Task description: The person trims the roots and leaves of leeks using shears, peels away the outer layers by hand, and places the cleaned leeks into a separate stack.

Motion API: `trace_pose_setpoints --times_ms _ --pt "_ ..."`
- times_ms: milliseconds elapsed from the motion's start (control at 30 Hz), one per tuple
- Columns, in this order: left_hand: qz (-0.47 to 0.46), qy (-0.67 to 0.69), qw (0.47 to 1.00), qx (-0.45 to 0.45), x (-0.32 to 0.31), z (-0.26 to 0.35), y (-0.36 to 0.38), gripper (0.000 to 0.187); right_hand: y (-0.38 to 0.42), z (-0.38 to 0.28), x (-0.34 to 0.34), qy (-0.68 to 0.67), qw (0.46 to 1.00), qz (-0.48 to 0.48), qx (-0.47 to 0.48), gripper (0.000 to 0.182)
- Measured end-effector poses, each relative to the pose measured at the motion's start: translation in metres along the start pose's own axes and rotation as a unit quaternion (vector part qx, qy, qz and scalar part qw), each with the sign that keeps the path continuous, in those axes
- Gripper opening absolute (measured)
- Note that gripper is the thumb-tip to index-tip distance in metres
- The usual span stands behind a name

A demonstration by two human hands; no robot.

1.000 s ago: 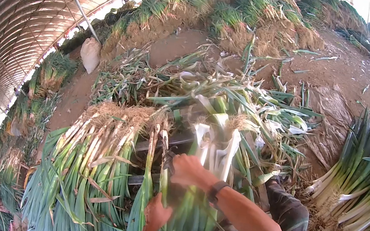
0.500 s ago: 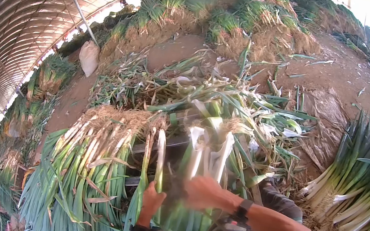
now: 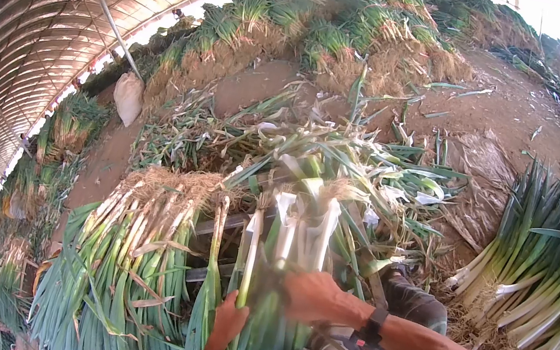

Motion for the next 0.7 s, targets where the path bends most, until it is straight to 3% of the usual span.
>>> trace_pose_setpoints --times_ms 67,167,233,300,400,500,700 --pt "0.001 -0.005 1.000 -0.027 -0.007 -0.011 0.005 0.063 -0.003 0.002 0.001 0.002 1.000 0.019 -0.006 0.057" --pt "-0.025 -0.052 0.998 0.011 -0.014 -0.013 0.017 0.060 -0.006 0.002 -0.003 0.006 1.000 0.015 -0.013 0.058" --pt "-0.025 -0.077 0.992 -0.092 -0.013 -0.022 0.020 0.059 -0.007 -0.003 -0.001 0.007 1.000 0.024 0.004 0.061" --pt "-0.037 -0.115 0.979 -0.162 -0.012 -0.028 0.012 0.056 -0.007 -0.012 0.000 -0.011 0.999 -0.036 -0.017 0.062" --pt "0.182 -0.056 0.980 -0.061 0.038 -0.018 -0.006 0.051 -0.005 -0.015 -0.022 -0.029 0.995 -0.098 -0.009 0.063" --pt "0.286 -0.116 0.951 -0.033 0.043 -0.029 -0.045 0.049 -0.004 -0.028 -0.034 -0.026 0.991 -0.131 0.032 0.063" --pt "0.248 -0.140 0.959 0.000 0.046 -0.037 -0.097 0.043 -0.008 -0.023 -0.049 -0.036 0.991 -0.125 0.007 0.060"
Point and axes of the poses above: each hand's wrist, its own y-axis away from the middle knuckle, its own x-axis out of the back of the hand, z = x × y, the point moved 5 cm from there along -y, towards the middle knuckle, and after that the axes turned 13 degrees about x, right-handed, at the moved point
